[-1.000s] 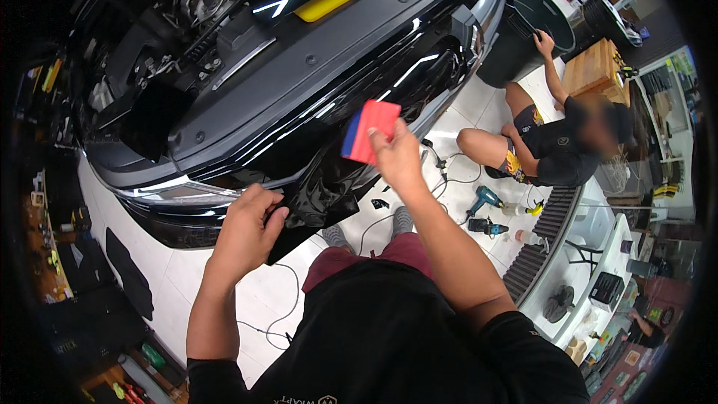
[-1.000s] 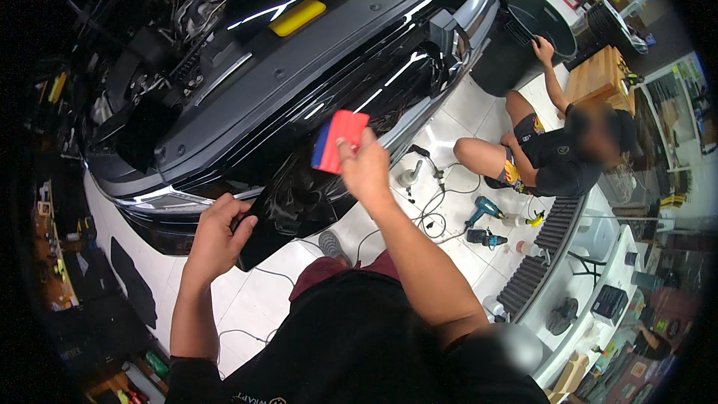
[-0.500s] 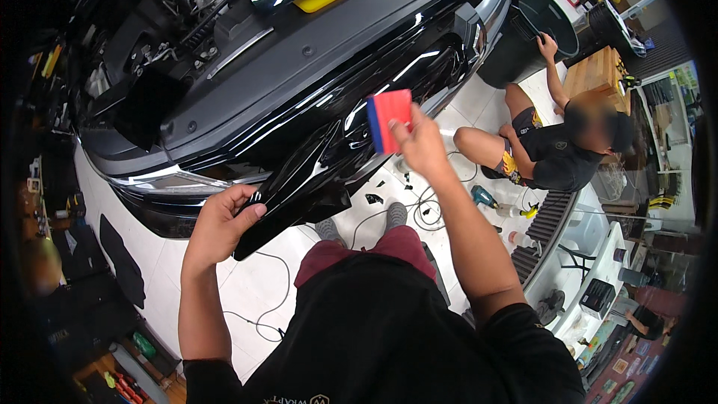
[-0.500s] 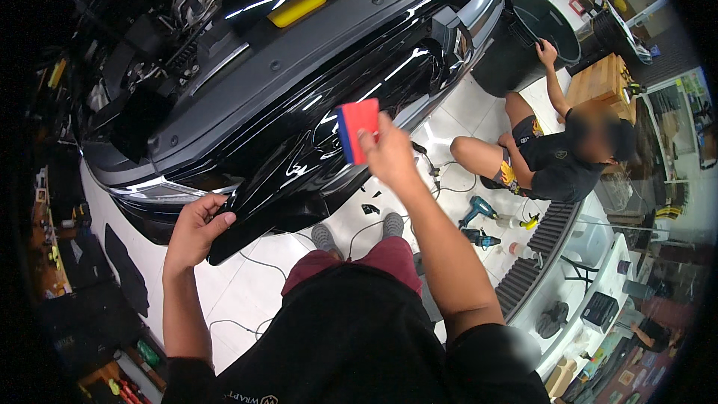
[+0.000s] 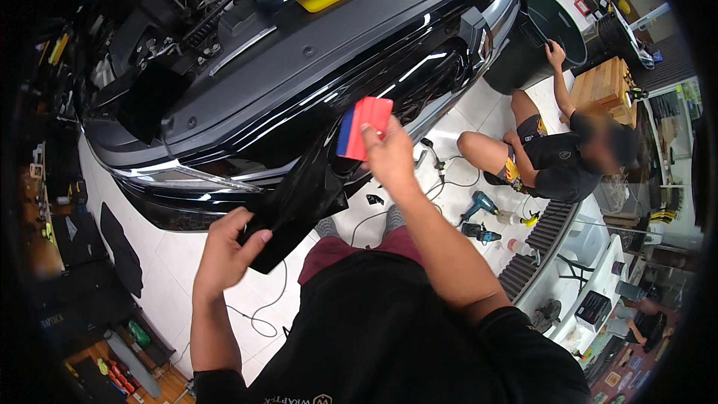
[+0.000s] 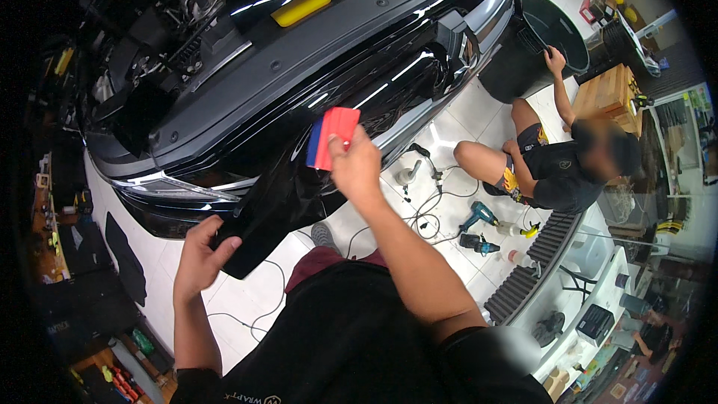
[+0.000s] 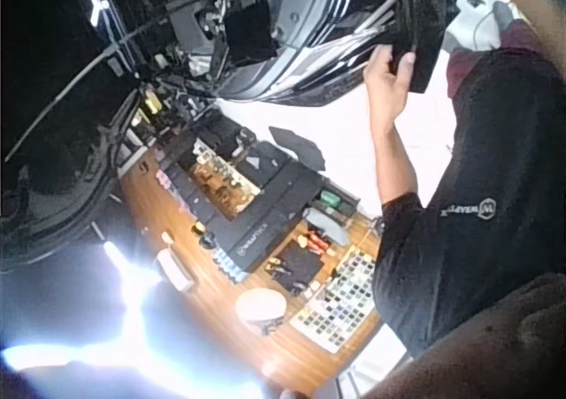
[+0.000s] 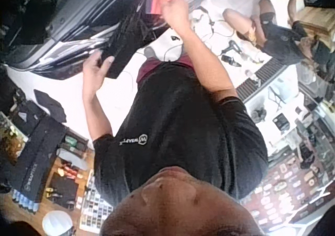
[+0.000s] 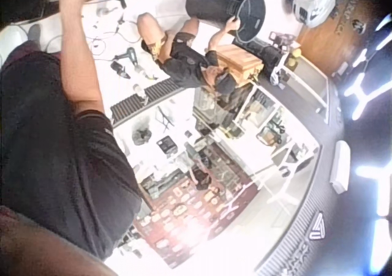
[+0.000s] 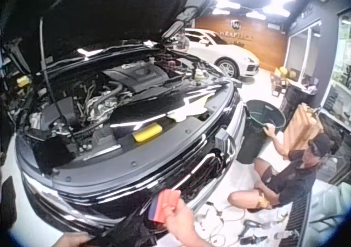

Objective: The person applies a black vinyl wrap to the front bumper of a car using a squeegee to smooth the surface and a microfiber cloth to wipe it. They trim excess material and continue smoothing the wrap along the bumper contours.

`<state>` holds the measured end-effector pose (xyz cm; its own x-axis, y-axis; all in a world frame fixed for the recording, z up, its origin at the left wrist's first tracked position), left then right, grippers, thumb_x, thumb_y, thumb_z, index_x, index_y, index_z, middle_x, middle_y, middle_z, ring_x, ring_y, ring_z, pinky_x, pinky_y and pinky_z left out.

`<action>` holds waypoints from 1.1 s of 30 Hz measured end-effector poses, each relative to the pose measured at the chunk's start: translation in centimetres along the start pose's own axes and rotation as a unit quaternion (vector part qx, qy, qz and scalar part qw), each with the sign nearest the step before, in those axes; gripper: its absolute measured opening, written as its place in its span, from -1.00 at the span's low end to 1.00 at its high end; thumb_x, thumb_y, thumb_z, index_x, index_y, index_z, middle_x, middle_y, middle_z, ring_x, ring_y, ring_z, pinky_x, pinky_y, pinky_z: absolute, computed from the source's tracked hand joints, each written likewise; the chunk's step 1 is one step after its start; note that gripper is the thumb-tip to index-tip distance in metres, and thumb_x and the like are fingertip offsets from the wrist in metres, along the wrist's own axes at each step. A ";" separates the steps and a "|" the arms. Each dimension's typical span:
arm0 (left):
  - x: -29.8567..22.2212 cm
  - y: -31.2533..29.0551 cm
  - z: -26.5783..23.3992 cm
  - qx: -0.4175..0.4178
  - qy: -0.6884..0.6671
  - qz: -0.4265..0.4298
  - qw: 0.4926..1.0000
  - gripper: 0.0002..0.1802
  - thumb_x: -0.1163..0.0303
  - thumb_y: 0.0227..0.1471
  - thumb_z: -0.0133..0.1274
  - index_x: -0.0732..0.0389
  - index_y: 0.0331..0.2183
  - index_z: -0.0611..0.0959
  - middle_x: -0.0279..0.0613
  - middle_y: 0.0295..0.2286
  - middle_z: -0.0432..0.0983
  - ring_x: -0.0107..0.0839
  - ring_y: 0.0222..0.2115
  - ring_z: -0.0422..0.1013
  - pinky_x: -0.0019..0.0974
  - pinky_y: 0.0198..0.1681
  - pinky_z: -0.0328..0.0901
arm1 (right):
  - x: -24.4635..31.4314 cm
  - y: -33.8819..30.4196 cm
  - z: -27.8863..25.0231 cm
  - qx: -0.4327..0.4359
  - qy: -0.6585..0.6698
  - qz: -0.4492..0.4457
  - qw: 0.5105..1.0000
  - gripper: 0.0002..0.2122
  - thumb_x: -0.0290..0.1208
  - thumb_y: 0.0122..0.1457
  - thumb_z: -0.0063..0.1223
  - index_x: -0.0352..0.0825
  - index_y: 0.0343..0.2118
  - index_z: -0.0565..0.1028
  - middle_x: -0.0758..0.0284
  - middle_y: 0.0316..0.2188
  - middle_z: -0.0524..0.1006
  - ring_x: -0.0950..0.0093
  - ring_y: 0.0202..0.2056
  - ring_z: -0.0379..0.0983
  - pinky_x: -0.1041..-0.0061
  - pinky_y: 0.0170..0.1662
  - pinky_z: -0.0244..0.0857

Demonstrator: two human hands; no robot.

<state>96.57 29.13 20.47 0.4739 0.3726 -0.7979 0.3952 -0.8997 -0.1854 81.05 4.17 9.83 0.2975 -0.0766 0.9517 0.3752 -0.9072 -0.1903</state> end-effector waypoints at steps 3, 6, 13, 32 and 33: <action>-2.4 -0.9 2.0 -0.016 0.167 0.112 0.979 -0.85 0.50 0.02 0.20 0.32 -0.34 0.58 0.00 -0.45 0.41 0.01 -0.44 0.41 -0.09 -0.37 0.32 | 0.5 -1.0 0.8 0.046 0.112 0.036 0.992 -0.80 -0.37 0.25 0.12 -0.41 -0.19 0.51 0.18 -0.41 0.63 0.42 -0.55 0.57 0.42 -0.51 0.47; -2.4 -2.2 3.5 0.009 0.262 0.091 0.961 -0.83 0.47 0.07 0.17 0.26 -0.25 0.62 -0.10 -0.46 0.38 -0.09 -0.46 0.47 -0.11 -0.40 0.40 | 0.1 0.0 -0.6 0.022 0.165 0.032 0.986 -0.79 -0.37 0.27 0.11 -0.41 -0.15 0.51 0.27 -0.41 0.63 0.54 -0.54 0.57 0.54 -0.57 0.47; -0.5 -1.5 1.5 -0.074 0.238 0.129 0.960 -0.79 0.51 0.07 0.16 0.32 -0.20 0.63 -0.05 -0.43 0.46 -0.07 -0.45 0.48 -0.11 -0.41 0.39 | 1.5 -1.9 2.0 0.011 0.075 0.062 0.995 -0.78 -0.33 0.31 0.06 -0.41 -0.15 0.48 0.28 -0.45 0.60 0.57 -0.61 0.50 0.59 -0.60 0.42; -4.5 4.6 3.6 -0.114 0.290 0.112 0.943 -0.61 0.32 0.06 0.22 0.32 -0.10 0.61 0.06 -0.30 0.50 0.08 -0.25 0.47 -0.07 -0.17 0.35 | 1.0 -1.4 0.5 0.070 0.283 0.048 0.955 -0.81 -0.32 0.30 0.08 -0.33 -0.15 0.50 0.30 -0.46 0.56 0.52 -0.50 0.53 0.49 -0.49 0.46; -4.5 5.3 4.3 -0.126 0.308 0.103 0.937 -0.64 0.33 0.07 0.20 0.32 -0.11 0.62 0.06 -0.32 0.50 0.09 -0.25 0.46 -0.05 -0.18 0.35 | 0.4 -1.2 -1.9 0.039 0.139 -0.027 0.989 -0.80 -0.33 0.32 0.06 -0.35 -0.14 0.52 0.30 -0.45 0.57 0.50 -0.46 0.51 0.42 -0.38 0.45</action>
Point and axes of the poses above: each hand's wrist, its own y-axis towards the middle knuckle, its own z-axis out of the palm, x = y × z, the point moved 3 cm from there along y, towards the middle knuckle
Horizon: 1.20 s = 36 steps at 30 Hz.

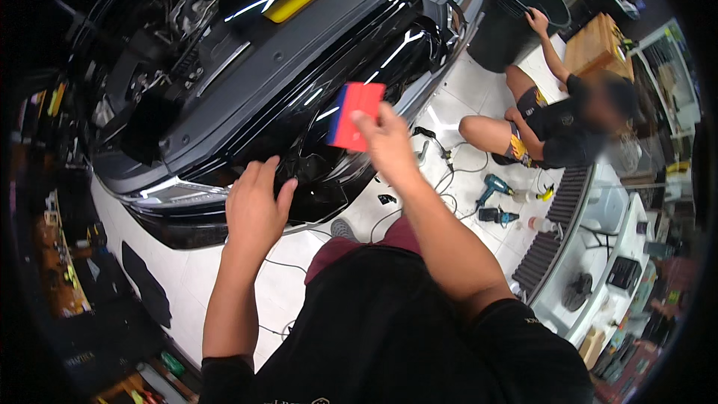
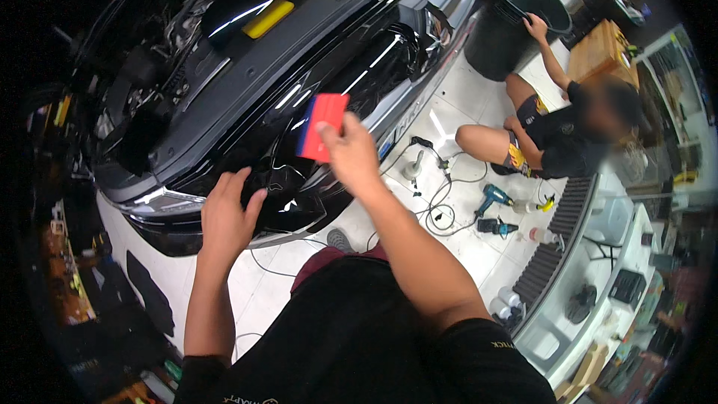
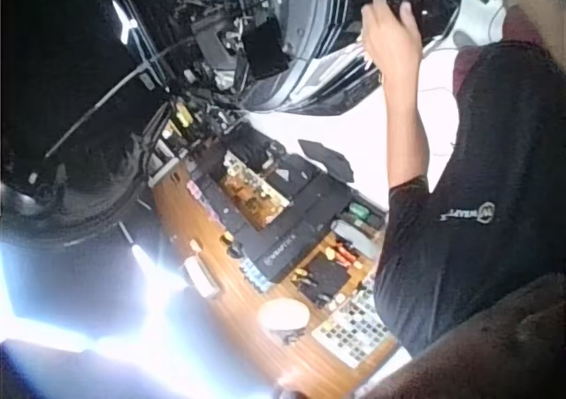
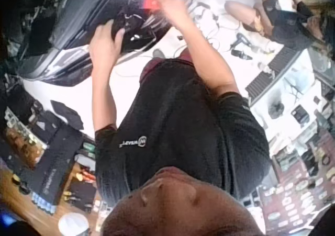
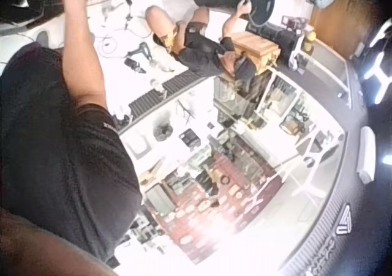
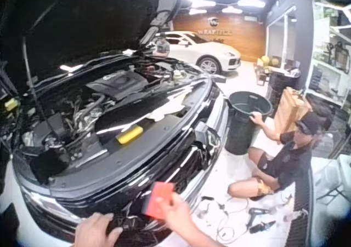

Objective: The person applies a black vinyl wrap to the front bumper of a car using a squeegee to smooth the surface and a microfiber cloth to wipe it. They trim excess material and continue smoothing the wrap along the bumper contours.

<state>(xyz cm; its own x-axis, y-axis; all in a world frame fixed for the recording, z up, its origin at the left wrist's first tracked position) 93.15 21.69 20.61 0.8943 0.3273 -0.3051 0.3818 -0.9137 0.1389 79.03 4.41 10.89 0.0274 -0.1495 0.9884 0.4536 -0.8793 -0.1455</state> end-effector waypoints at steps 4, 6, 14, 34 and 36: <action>-1.7 0.2 2.5 -0.037 0.099 0.041 0.994 -0.86 0.44 0.08 0.12 0.26 -0.28 0.65 -0.05 -0.40 0.46 0.00 -0.38 0.44 -0.01 -0.28 0.32 | 4.4 -0.2 -4.3 0.037 -0.318 -0.399 0.860 -0.82 -0.44 0.12 0.11 -0.36 -0.22 0.55 0.27 -0.22 0.57 0.25 -0.20 0.49 0.30 -0.12 0.37; -2.8 -0.5 3.5 -0.055 0.118 0.060 0.990 -0.85 0.43 0.07 0.13 0.24 -0.28 0.67 -0.07 -0.41 0.45 -0.03 -0.39 0.44 -0.03 -0.30 0.32 | 4.2 0.2 -3.7 0.099 -0.407 -0.544 0.728 -0.75 -0.44 0.05 0.12 -0.33 -0.18 0.56 0.31 -0.13 0.55 0.29 -0.10 0.45 0.29 -0.03 0.32; -4.3 -1.5 5.7 -0.089 0.169 0.015 0.981 -0.76 0.42 0.07 0.14 0.29 -0.20 0.67 -0.15 -0.42 0.44 -0.18 -0.37 0.43 -0.15 -0.30 0.31 | 3.1 2.5 -0.5 0.184 -0.448 -0.686 0.542 -0.67 -0.35 0.00 0.08 -0.38 -0.17 0.57 0.29 -0.14 0.56 0.39 -0.15 0.41 0.42 -0.07 0.26; -4.8 -1.2 5.3 -0.106 0.220 -0.080 0.966 -0.71 0.42 0.10 0.14 0.24 -0.11 0.69 -0.12 -0.34 0.45 -0.13 -0.31 0.45 -0.12 -0.23 0.37 | 2.3 3.1 0.9 0.119 -0.491 -0.702 0.501 -0.73 -0.34 0.03 0.08 -0.36 -0.24 0.62 0.33 -0.26 0.54 0.41 -0.19 0.38 0.49 -0.16 0.23; -4.2 -1.3 4.6 -0.107 0.186 -0.119 0.969 -0.72 0.42 0.12 0.13 0.24 -0.11 0.69 -0.11 -0.33 0.46 -0.12 -0.31 0.46 -0.11 -0.23 0.37 | 2.3 2.6 0.3 0.120 -0.463 -0.693 0.539 -0.74 -0.34 0.03 0.09 -0.35 -0.25 0.62 0.34 -0.26 0.53 0.41 -0.20 0.38 0.48 -0.16 0.22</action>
<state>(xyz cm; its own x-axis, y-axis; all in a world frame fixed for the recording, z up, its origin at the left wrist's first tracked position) 87.83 20.39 17.36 0.7822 0.6231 0.0031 0.5915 -0.7441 0.3107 80.53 1.86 12.81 -0.1041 0.9634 -0.2470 0.7093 0.2461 0.6605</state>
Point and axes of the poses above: each hand's wrist, its own y-axis towards the middle knuckle, its own z-axis out of the palm, x = y × z, the point moved 3 cm from there along y, towards the middle knuckle
